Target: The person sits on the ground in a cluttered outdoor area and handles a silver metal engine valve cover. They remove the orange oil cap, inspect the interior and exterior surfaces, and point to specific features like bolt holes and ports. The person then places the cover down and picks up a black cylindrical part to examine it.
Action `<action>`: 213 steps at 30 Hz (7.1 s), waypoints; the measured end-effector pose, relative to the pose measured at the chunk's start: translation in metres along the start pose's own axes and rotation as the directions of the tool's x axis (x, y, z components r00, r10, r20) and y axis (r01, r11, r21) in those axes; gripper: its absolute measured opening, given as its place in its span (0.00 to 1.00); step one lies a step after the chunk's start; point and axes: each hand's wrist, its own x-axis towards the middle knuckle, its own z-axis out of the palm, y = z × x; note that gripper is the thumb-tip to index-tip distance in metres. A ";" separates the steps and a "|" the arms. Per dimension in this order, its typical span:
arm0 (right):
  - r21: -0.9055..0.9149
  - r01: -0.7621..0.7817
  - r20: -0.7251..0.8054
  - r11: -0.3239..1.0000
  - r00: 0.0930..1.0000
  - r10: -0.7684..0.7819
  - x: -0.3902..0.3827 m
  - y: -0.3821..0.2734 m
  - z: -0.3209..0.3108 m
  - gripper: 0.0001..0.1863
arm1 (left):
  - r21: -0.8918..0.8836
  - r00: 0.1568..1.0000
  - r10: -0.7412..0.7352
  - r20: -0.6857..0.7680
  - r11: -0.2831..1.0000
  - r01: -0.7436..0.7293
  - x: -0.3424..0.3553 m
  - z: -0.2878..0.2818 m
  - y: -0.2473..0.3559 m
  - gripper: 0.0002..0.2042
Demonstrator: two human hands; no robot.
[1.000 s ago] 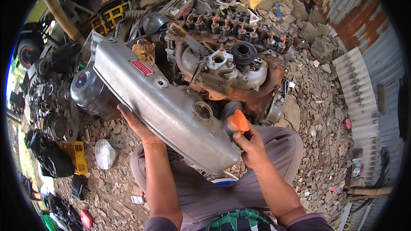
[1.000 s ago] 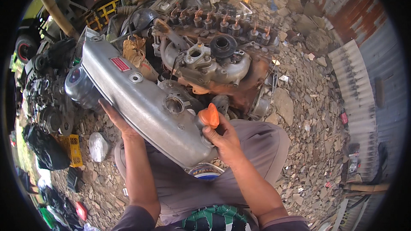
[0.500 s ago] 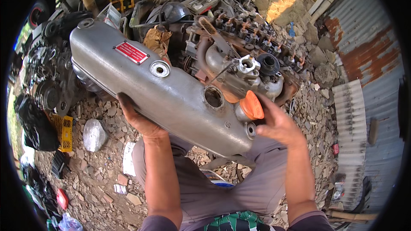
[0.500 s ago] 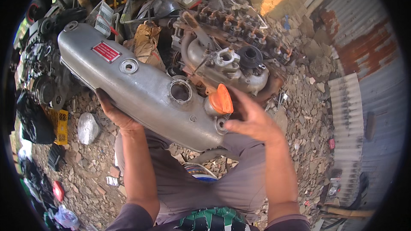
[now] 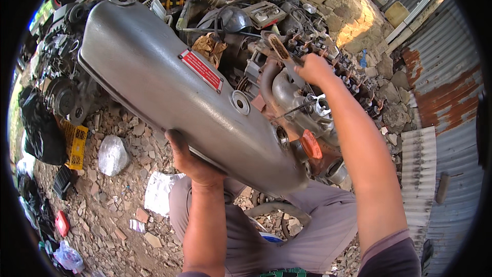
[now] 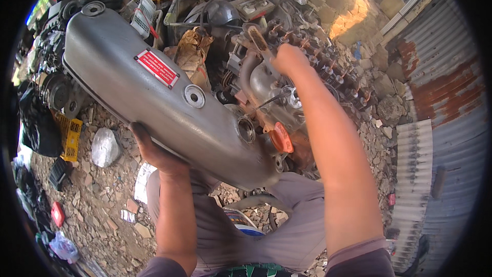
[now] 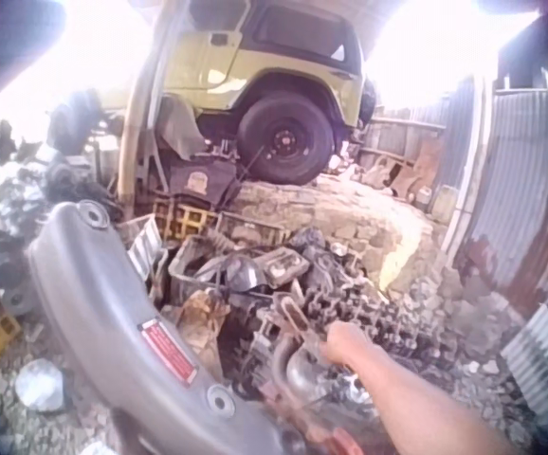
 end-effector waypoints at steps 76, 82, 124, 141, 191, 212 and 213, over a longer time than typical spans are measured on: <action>0.568 0.359 -0.354 0.740 0.919 -0.174 -0.312 -0.012 0.021 0.26 | -0.239 0.979 0.018 0.205 0.971 0.032 -0.004 -0.030 -0.042 0.40; 0.544 0.420 -0.415 0.726 0.887 -0.202 -0.293 -0.027 0.017 0.27 | -0.256 0.983 0.041 0.177 0.967 0.006 -0.005 -0.025 -0.036 0.39; 0.773 -0.142 0.412 -0.618 0.854 0.318 -0.304 0.051 0.114 0.19 | -0.202 0.977 0.038 0.209 0.979 0.006 -0.015 -0.006 -0.056 0.38; 0.594 0.175 0.255 -0.785 0.885 0.390 -0.322 0.094 0.098 0.16 | -0.111 0.995 -0.026 0.092 0.993 0.036 -0.022 0.011 -0.051 0.48; 0.832 0.150 0.279 -0.534 0.719 0.637 -0.219 0.284 0.111 0.13 | 0.616 0.984 -0.148 -0.101 0.767 0.178 -0.009 0.015 -0.020 0.35; 0.599 -0.076 -0.261 0.797 0.923 0.284 -0.381 0.115 -0.009 0.26 | 0.659 0.992 -0.051 -0.117 0.743 0.116 -0.015 0.024 -0.024 0.35; 0.591 -0.090 -0.267 0.801 0.916 0.300 -0.378 0.109 -0.004 0.26 | 0.669 0.992 -0.022 -0.123 0.737 0.099 -0.017 0.025 -0.024 0.36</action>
